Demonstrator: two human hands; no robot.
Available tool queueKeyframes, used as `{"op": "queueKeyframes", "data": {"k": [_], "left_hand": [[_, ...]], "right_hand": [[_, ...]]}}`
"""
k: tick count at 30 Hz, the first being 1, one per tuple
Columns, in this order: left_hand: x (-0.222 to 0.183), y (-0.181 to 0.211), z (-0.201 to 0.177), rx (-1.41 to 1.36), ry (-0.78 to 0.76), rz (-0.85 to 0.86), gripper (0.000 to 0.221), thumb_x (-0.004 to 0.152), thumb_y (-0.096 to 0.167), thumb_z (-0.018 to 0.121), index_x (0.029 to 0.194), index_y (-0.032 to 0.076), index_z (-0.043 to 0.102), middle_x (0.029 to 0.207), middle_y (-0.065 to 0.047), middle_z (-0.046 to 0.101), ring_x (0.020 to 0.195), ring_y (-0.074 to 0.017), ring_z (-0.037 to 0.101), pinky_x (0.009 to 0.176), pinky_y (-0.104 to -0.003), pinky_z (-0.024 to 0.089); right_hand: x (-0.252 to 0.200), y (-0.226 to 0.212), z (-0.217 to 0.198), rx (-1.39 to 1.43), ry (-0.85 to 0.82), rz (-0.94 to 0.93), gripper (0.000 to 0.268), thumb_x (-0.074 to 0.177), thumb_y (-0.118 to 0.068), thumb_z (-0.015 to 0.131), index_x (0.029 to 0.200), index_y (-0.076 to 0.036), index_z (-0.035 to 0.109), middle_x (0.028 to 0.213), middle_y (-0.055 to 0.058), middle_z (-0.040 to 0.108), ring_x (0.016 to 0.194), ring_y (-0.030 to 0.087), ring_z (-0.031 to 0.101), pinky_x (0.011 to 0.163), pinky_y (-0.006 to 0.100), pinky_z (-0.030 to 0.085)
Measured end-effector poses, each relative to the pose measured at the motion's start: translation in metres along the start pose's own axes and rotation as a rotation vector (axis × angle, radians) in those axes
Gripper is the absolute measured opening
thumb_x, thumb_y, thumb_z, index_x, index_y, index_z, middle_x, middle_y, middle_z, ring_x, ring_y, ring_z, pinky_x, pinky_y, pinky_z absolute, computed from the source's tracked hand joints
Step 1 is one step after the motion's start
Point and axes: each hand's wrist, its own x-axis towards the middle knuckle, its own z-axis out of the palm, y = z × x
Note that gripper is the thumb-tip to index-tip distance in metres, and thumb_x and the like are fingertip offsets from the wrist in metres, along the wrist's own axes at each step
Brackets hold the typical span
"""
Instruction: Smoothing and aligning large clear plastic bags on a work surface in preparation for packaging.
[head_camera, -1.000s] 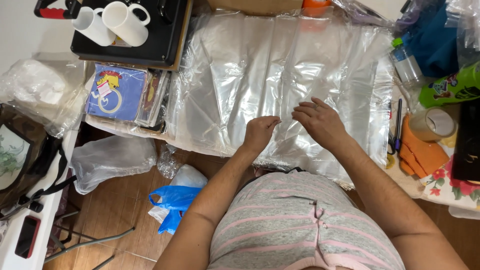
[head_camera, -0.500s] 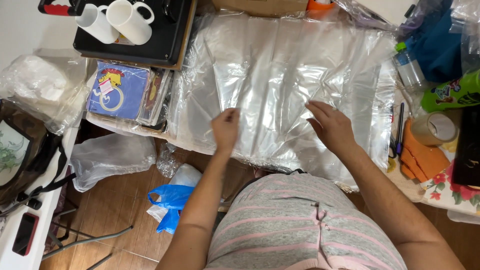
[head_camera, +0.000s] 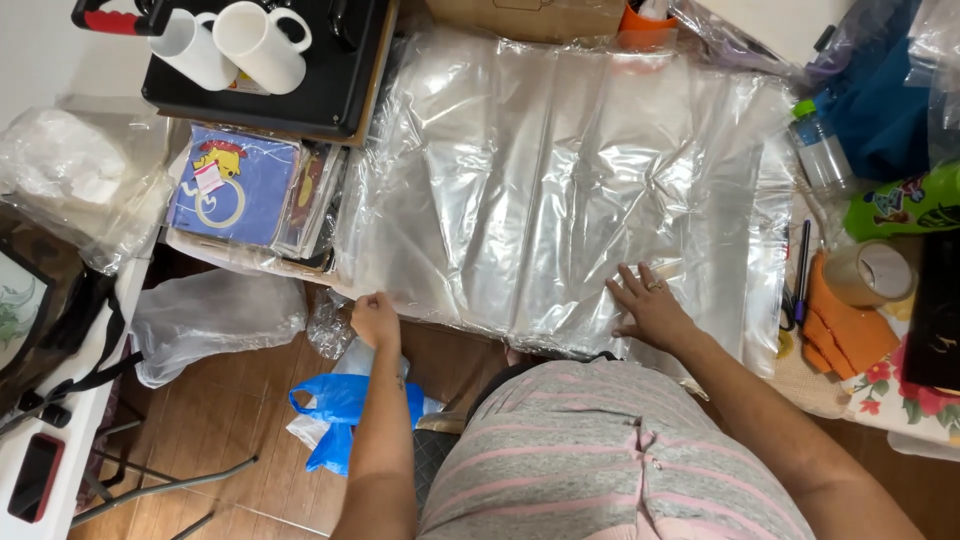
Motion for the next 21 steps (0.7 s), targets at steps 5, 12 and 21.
{"op": "queueKeyframes", "data": {"k": [5, 12, 21], "left_hand": [[-0.065, 0.103, -0.004, 0.083, -0.064, 0.674, 0.020, 0.090, 0.029, 0.069, 0.099, 0.011, 0.070, 0.087, -0.013, 0.071, 0.084, -0.0320, 0.071, 0.074, -0.045, 0.057], [-0.177, 0.217, 0.031, 0.047, -0.877, 1.499, 0.075, 0.082, 0.039, 0.077, 0.140, 0.003, 0.048, 0.131, -0.020, 0.060, 0.127, -0.0367, 0.054, 0.109, -0.048, 0.040], [-0.173, 0.241, 0.004, -0.009, -0.757, 1.530, 0.089, 0.087, -0.007, 0.064, 0.162, 0.010, 0.019, 0.142, -0.026, 0.047, 0.117, -0.0401, 0.060, 0.097, -0.043, 0.047]], "right_hand": [[0.014, 0.016, 0.042, 0.097, 0.222, 0.022, 0.065, 0.085, -0.051, 0.070, 0.144, -0.031, 0.051, 0.158, -0.001, 0.042, 0.147, 0.035, 0.038, 0.115, 0.053, 0.039], [0.024, 0.011, 0.018, 0.127, 0.579, 0.020, 0.008, 0.085, -0.031, 0.077, 0.092, -0.026, 0.077, 0.103, -0.009, 0.077, 0.123, 0.016, 0.064, 0.117, 0.045, 0.038], [0.024, 0.013, -0.050, 0.167, 0.665, 0.017, 0.008, 0.087, -0.027, 0.078, 0.087, -0.019, 0.076, 0.093, 0.002, 0.076, 0.126, 0.025, 0.062, 0.118, 0.050, 0.033]]}}
